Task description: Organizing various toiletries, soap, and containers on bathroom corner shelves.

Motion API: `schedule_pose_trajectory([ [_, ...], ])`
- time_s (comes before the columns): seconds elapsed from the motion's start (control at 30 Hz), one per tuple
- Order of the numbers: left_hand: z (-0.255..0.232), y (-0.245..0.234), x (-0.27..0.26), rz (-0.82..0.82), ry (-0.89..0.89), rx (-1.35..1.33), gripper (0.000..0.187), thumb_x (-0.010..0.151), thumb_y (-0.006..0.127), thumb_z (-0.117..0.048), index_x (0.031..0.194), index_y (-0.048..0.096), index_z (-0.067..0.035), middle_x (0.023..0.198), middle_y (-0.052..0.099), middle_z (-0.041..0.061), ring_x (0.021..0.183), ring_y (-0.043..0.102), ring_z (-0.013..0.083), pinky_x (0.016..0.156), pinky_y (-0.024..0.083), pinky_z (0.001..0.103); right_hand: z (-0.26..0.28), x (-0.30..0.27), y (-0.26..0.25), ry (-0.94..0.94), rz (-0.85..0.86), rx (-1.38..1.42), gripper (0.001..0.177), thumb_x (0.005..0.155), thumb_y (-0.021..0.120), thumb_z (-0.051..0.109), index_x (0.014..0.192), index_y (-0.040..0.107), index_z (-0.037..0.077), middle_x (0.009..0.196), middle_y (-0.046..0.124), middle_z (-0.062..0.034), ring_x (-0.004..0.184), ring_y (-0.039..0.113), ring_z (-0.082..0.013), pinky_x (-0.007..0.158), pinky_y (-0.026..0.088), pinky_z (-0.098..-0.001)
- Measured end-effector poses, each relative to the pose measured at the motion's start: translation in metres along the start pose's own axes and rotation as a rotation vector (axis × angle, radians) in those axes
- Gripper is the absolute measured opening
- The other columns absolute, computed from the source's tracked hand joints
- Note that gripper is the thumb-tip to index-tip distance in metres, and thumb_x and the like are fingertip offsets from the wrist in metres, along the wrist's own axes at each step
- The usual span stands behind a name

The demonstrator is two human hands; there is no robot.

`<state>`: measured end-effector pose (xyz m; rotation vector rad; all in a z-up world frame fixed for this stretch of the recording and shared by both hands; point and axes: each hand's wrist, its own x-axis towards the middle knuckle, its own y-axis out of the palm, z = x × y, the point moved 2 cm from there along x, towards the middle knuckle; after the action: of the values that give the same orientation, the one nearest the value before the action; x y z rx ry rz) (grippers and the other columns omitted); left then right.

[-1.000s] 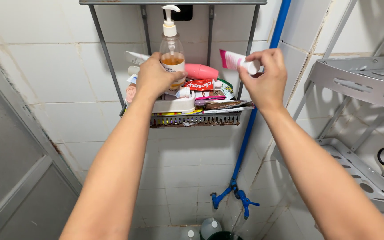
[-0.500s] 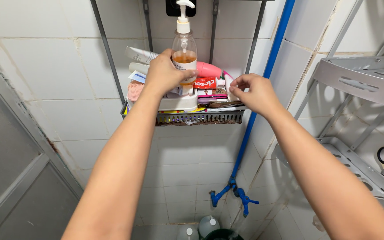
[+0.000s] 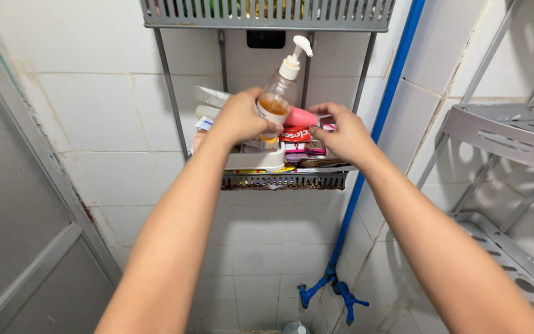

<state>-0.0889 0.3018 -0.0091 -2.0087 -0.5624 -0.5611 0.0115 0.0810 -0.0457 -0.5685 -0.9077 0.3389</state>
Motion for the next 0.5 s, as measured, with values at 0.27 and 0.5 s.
schedule_pose_trajectory([
  [0.27,0.008,0.036,0.014,0.181,-0.131,-0.32,0.063,0.078,0.08,-0.043,0.122,0.058,-0.003,0.103,0.075,0.016,0.091,0.077,0.0311,0.077,0.063,0.046,0.027,0.023,0.02,-0.078,0.088,0.083,0.086,0.077,0.086,0.027,0.148,0.042,0.006,0.127,0.068,-0.016,0.116,0.068,-0.0263,0.097,0.054,-0.0375],
  [0.5,0.072,0.014,0.046,-0.101,0.273,0.048,0.035,0.096,0.073,-0.033,0.12,0.071,-0.008,0.112,0.071,0.017,0.101,0.07,0.0356,0.092,0.055,0.047,0.024,0.04,0.011,-0.293,-0.033,-0.14,0.087,0.071,0.087,0.024,0.145,0.046,0.002,0.134,0.064,-0.0237,0.124,0.06,-0.0412,0.103,0.047,-0.0442],
])
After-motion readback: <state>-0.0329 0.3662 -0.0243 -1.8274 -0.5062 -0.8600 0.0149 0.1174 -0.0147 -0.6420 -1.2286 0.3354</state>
